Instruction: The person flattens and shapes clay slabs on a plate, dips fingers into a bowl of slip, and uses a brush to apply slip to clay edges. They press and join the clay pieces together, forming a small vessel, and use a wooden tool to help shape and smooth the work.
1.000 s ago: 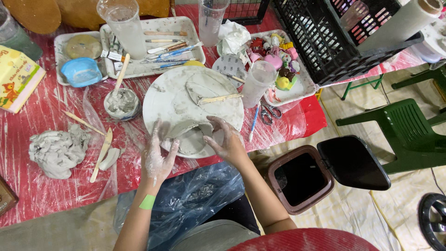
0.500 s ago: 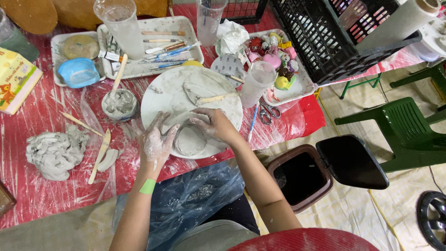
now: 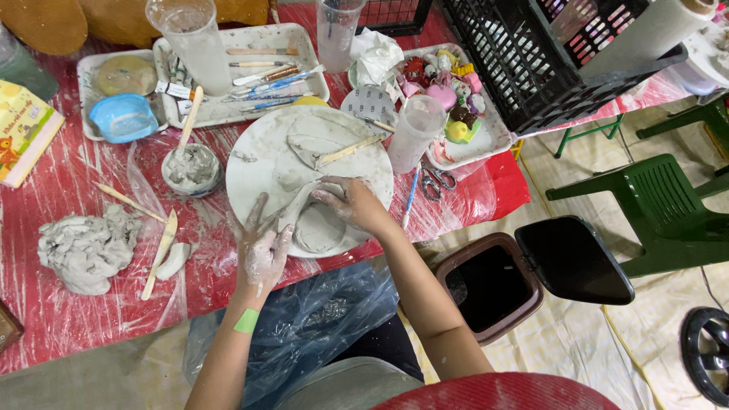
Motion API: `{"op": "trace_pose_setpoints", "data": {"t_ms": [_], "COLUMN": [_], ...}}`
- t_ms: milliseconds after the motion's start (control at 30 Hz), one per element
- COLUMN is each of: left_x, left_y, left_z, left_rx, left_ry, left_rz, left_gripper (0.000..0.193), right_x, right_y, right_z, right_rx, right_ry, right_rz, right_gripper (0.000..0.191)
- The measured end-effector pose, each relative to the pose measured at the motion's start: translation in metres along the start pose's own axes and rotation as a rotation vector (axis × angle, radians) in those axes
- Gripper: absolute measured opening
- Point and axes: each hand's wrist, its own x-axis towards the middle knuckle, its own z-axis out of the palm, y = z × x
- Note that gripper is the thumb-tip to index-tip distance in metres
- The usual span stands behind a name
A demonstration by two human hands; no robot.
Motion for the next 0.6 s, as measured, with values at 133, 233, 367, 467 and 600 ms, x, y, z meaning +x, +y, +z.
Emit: {"op": "trace_pose_setpoints", "data": {"t_ms": [133, 233, 367, 467, 600], "left_x": [0.005, 0.012, 0.021, 0.035, 0.052], "left_y": [0.003, 0.006, 0.014, 0.017, 0.029], "left_z": [-0.004, -0.01, -0.014, -0.02, -0.023], "left_rx": [-0.023, -0.03, -0.473, -0.329, -0.275], "left_ry": [-0.025, -0.037, -0.08, -0.083, -0.08], "left_rz": [0.011, 0.056, -0.102, -0.095, -0.105], "left_gripper": [0.032, 0.038, 0.067, 0.067, 0.06], "right_x": [0.002, -0.007, -0.049, -0.073, -0.072], "right_y": [-0.013, -0.008, 0.042, 0.101, 0.164], "right_z": [-0.005, -0.01, -0.037, -0.064, -0.098], "right_rx": [0.0, 0.134, 0.23, 0.348, -0.563], "right_ry": [-0.026, -0.088, 0.289, 1.034, 0.682], "right_rz": [0.032, -0.164, -0.42, 0.047, 0.209], "right_gripper": [0.041, 0.042, 0.048, 0.021, 0.031]}}
